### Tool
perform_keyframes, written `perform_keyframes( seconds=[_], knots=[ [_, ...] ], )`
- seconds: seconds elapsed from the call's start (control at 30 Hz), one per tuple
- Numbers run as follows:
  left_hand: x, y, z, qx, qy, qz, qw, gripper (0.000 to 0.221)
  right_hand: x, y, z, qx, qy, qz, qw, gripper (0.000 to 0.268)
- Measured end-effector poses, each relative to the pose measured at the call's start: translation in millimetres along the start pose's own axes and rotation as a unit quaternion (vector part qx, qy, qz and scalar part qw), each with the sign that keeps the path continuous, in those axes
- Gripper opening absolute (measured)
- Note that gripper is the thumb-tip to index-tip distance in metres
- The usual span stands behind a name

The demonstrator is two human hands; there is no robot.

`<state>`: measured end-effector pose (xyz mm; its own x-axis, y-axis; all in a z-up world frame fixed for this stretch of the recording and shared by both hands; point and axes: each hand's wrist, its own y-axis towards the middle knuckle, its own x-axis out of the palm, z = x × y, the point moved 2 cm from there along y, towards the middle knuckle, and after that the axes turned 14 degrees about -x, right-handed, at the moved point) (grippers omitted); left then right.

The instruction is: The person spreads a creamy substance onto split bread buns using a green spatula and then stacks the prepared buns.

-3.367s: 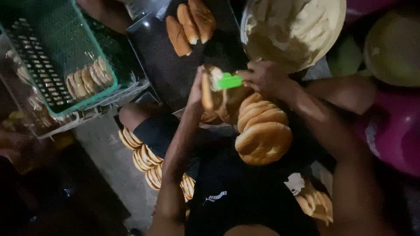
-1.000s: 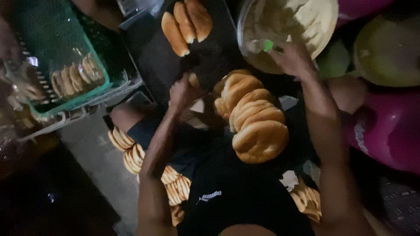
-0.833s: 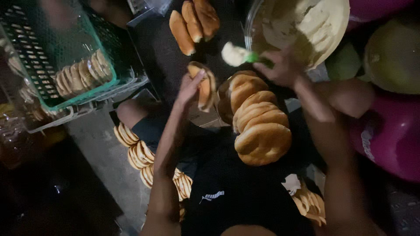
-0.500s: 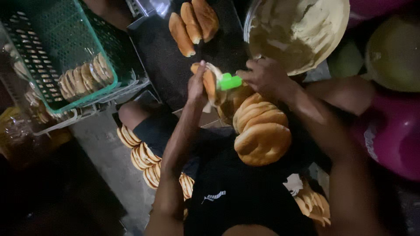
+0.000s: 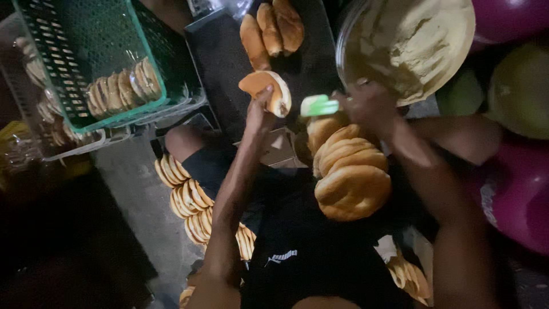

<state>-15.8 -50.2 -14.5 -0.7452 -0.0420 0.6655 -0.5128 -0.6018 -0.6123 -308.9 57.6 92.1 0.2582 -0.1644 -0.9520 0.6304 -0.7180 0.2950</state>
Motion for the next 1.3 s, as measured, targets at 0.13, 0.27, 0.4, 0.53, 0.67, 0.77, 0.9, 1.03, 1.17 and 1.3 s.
perform_keyframes(
  seconds=[0.13, 0.27, 0.4, 0.53, 0.67, 0.77, 0.9, 1.03, 1.17, 1.3],
  knots=[
    [-45.4, 30.9, 18.9, 0.024, 0.082, 0.107, 0.991, 0.05, 10.0, -28.5, 32.3, 0.097, 0.033, 0.008, 0.995, 0.031],
    [-73.4, 64.8, 1.6, 0.076, 0.238, 0.157, 0.956, 0.044, 12.2, -34.6, 38.0, 0.111, 0.012, 0.068, 0.991, 0.027],
    [-107.2, 71.6, -31.6, 0.091, 0.332, 0.224, 0.912, 0.034, 15.8, -36.8, 35.2, 0.156, 0.106, 0.01, 0.982, 0.032],
    [-136.8, 85.8, -14.7, 0.082, 0.29, 0.231, 0.925, 0.024, 8.2, -46.8, 39.1, 0.166, 0.089, 0.041, 0.981, 0.035],
    [-158.5, 84.1, 23.7, 0.065, 0.139, 0.209, 0.966, 0.016, 8.0, -51.7, 47.0, 0.159, 0.096, 0.077, 0.98, 0.029],
    [-139.3, 107.3, 61.5, 0.06, 0.047, 0.065, 0.995, 0.014, 3.7, -52.7, 47.4, 0.182, 0.081, 0.054, 0.979, 0.036],
    [-120.6, 121.1, 100.1, 0.057, 0.21, 0.342, 0.914, 0.029, 2.6, -54.1, 52.0, 0.199, 0.093, 0.045, 0.975, 0.039],
    [-109.3, 109.8, 114.3, 0.007, 0.263, 0.26, 0.929, 0.051, 4.3, -57.7, 54.8, 0.202, 0.093, 0.058, 0.973, 0.035],
    [-90.1, 128.5, 138.9, -0.036, 0.552, 0.367, 0.748, 0.069, 3.1, -57.0, 53.8, 0.215, 0.094, 0.054, 0.971, 0.036],
    [-83.6, 137.1, 140.9, -0.037, 0.575, 0.333, 0.746, 0.062, -0.4, -54.8, 53.6, 0.233, 0.111, 0.032, 0.965, 0.037]
  ],
)
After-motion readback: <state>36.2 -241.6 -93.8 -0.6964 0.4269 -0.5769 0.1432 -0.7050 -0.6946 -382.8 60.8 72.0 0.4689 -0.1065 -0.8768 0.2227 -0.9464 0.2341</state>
